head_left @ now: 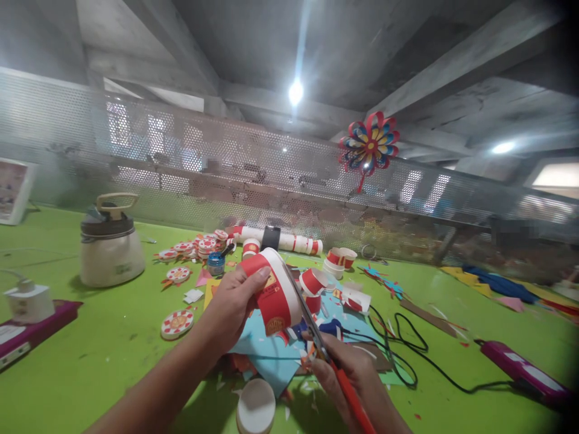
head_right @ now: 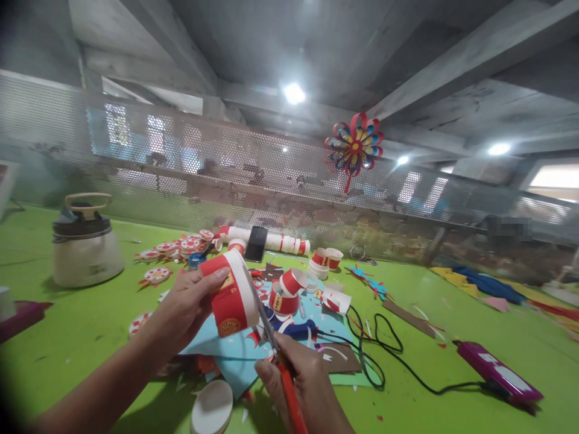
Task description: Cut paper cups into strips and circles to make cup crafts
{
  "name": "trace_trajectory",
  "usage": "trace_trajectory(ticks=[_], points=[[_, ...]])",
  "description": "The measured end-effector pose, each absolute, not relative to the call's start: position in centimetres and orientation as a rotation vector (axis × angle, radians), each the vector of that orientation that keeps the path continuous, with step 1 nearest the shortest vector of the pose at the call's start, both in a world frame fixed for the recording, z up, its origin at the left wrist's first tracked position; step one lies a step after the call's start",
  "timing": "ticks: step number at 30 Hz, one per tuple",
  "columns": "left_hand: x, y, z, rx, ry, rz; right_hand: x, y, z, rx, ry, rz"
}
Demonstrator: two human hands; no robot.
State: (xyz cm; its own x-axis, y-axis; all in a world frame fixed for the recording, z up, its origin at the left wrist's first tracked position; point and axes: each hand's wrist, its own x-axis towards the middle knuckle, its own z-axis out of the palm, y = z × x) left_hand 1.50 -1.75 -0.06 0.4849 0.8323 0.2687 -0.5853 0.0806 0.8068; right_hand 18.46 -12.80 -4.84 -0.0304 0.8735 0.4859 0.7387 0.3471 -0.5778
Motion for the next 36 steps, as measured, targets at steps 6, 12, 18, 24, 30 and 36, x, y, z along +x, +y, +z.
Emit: trace_trajectory(ticks=[6, 12, 18, 24, 30, 36], points=[[1.6, -1.9, -0.2, 1.059, 0.267, 1.074, 18.3, -13.0, -4.5, -1.421, -1.755, 0.215], [1.7, -1.8, -0.3, 1.099, 0.278, 1.079, 17.9, -13.4, -4.1, -1.410, -1.763, 0.231], [1.5, -1.3, -0.6, 1.144, 0.269, 1.052, 18.7, -12.9, -4.5, -1.419, -1.749, 0.242], [1.6, -1.7, -0.2, 1.092, 0.254, 1.018, 19.3, -12.4, -5.9, -1.345, -1.694, 0.367], [1.7, -1.9, -0.4, 1.022, 0.263, 0.992, 19.1, -12.7, -5.5, -1.317, -1.684, 0.374], [1.6, -1.9, -0.4, 1.013, 0.257, 1.015, 19.2, -12.8, -5.5, -1.280, -1.732, 0.368]])
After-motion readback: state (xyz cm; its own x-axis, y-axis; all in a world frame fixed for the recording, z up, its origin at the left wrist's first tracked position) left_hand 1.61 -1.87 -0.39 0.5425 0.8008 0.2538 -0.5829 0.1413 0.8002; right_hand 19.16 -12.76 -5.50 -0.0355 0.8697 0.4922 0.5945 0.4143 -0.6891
